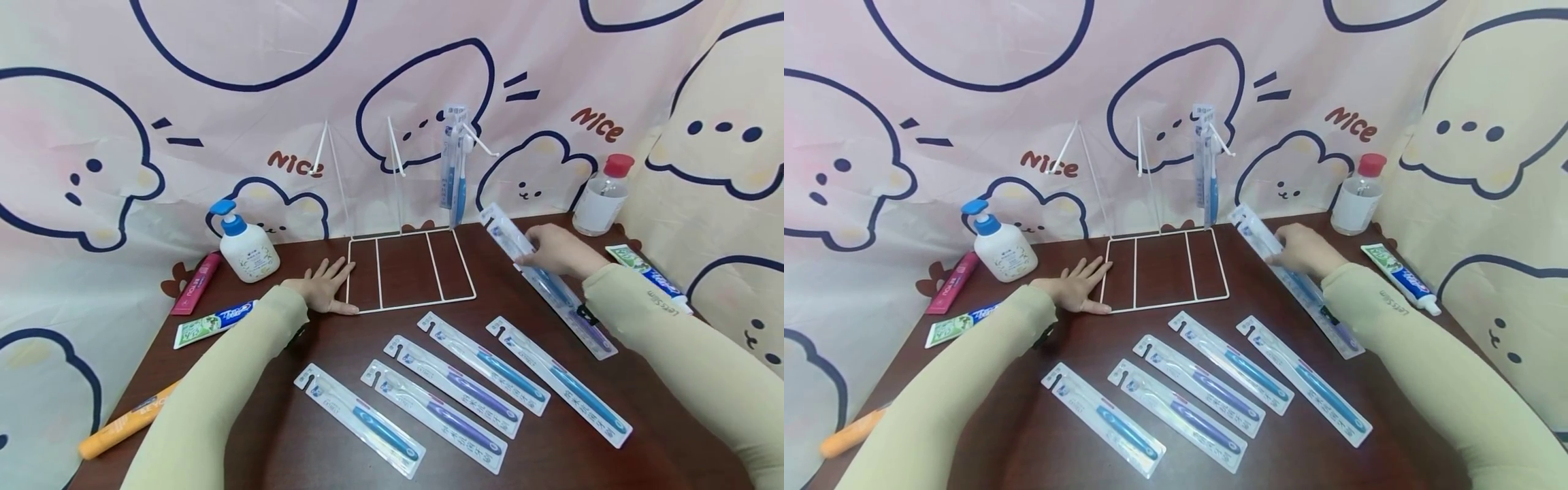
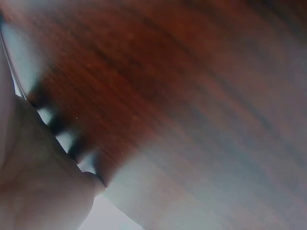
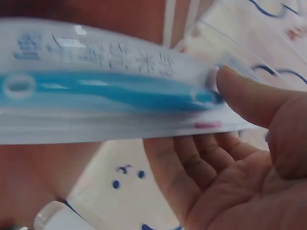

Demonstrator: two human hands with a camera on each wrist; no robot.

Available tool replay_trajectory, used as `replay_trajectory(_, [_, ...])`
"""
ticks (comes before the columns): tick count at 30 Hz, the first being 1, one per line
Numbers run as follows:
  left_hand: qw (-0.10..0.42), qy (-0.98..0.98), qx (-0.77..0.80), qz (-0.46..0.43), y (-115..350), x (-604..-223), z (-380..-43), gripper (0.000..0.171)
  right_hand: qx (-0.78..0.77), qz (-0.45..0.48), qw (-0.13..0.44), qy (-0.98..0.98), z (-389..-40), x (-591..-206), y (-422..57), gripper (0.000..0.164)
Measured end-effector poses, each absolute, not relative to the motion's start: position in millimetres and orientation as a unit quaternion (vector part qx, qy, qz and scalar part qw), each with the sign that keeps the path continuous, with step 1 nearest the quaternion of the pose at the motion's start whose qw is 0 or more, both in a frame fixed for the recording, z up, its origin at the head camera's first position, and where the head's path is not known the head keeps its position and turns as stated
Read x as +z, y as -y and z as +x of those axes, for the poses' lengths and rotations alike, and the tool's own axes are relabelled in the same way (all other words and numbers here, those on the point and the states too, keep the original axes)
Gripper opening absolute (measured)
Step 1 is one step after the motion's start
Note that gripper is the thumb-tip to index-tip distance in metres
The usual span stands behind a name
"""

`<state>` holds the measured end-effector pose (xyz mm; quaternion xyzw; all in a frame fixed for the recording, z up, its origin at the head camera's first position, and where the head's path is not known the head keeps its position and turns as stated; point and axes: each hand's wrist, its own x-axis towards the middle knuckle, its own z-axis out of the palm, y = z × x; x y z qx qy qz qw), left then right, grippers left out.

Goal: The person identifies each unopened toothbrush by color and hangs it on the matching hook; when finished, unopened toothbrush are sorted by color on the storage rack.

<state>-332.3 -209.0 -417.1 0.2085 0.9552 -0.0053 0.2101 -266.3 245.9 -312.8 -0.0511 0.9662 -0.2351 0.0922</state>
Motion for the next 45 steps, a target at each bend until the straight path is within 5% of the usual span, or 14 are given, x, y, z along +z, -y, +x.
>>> replay_trajectory(15, [0.217, -0.954, 0.001, 0.205, 210.4, -415.6, -331.4, 0.118, -0.381, -0.062, -0.067, -0.920, -235.4, -258.1, -235.4, 0.065])
replay_trajectory(31, [0.211, -0.955, -0.002, 0.209, 208.5, -413.7, -330.5, 0.117, -0.431, -0.109, -0.079, -0.892, -219.8, -246.0, -203.7, 0.056])
replay_trajectory(45, [0.209, -0.952, -0.001, 0.222, 206.0, -406.4, -324.3, 0.115, -0.444, -0.109, -0.058, -0.888, -241.5, -256.6, -192.3, 0.053])
